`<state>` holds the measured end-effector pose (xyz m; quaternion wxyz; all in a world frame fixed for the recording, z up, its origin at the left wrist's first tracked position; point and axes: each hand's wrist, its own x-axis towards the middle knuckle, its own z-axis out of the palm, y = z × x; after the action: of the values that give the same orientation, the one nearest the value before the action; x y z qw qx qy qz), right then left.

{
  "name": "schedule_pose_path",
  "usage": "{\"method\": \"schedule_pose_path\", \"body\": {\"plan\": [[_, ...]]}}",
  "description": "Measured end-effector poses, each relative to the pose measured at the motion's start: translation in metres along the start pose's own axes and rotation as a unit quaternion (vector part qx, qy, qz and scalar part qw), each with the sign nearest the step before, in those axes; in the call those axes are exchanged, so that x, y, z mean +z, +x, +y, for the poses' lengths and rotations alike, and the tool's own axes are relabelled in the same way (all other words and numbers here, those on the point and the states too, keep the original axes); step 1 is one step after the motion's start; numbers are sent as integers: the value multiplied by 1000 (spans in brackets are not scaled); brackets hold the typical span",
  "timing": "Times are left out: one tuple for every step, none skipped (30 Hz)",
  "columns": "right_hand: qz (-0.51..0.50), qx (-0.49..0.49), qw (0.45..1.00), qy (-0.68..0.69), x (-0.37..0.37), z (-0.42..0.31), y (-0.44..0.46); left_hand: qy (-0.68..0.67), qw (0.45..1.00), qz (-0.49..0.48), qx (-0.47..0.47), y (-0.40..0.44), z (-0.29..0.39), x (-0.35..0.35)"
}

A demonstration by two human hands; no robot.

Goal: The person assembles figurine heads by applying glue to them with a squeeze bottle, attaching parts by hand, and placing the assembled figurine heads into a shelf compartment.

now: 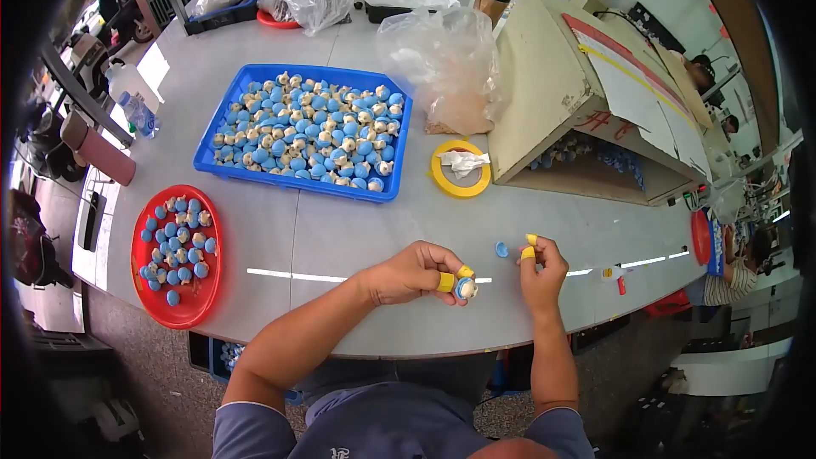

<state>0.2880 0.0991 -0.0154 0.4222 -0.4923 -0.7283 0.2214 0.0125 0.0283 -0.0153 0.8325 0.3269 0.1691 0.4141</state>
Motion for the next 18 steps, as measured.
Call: {"method": "schedule_pose_path", "body": {"plan": [[0, -1, 1000, 2, 0, 1, 0, 1, 1000, -6, 1, -1, 1, 1], [0, -1, 1000, 5, 0, 1, 0, 2, 1000, -12, 2, -1, 2, 2], [0, -1, 1000, 8, 0, 1, 0, -4, 1000, -20, 5, -1, 2, 2], [0, -1, 1000, 11, 0, -1, 0, -10, 1000, -27, 8, -1, 1, 1], [0, 0, 1000, 15, 0, -1, 0, -15, 999, -34, 11, -2, 0, 1], [0, -4, 1000, 14, 1, 1, 0, -30, 999, -36, 12, -2, 0, 0], [1, -7, 1000, 12, 1, 4, 0, -45, 998, -38, 12, -3, 1, 0], [2, -11, 1000, 11, 1, 5, -1, -60, 997, -41, 12, -3, 1, -1], [2, -16, 1000, 7, 1, 4, 0, -80, 995, -48, 17, -3, 1, -1], [3, -21, 1000, 4, 0, 1, 0, -100, 993, -55, 22, -3, 1, -3], [3, -27, 1000, 0, 0, 0, 1, -120, 990, -62, 27, -3, 0, -3], [6, -29, 1000, 1, 0, 0, 1, -134, 989, -52, 23, -3, 1, -3], [9, -31, 999, 2, 0, 1, 1, -147, 988, -42, 18, -4, 1, -3], [12, -32, 999, 3, 0, 2, 1, -160, 986, -32, 13, -5, 1, -3], [11, -28, 1000, 6, 0, 3, 1, -163, 986, -30, 15, -5, 2, -2], [11, -24, 1000, 9, 1, 5, 0, -166, 986, -29, 16, -5, 2, -2], [11, -20, 1000, 11, 0, 5, 0, -169, 985, -28, 17, -5, 1, -2], [20, -20, 999, 16, 0, 3, 1, -168, 985, -19, 17, -6, 2, -1]]}}
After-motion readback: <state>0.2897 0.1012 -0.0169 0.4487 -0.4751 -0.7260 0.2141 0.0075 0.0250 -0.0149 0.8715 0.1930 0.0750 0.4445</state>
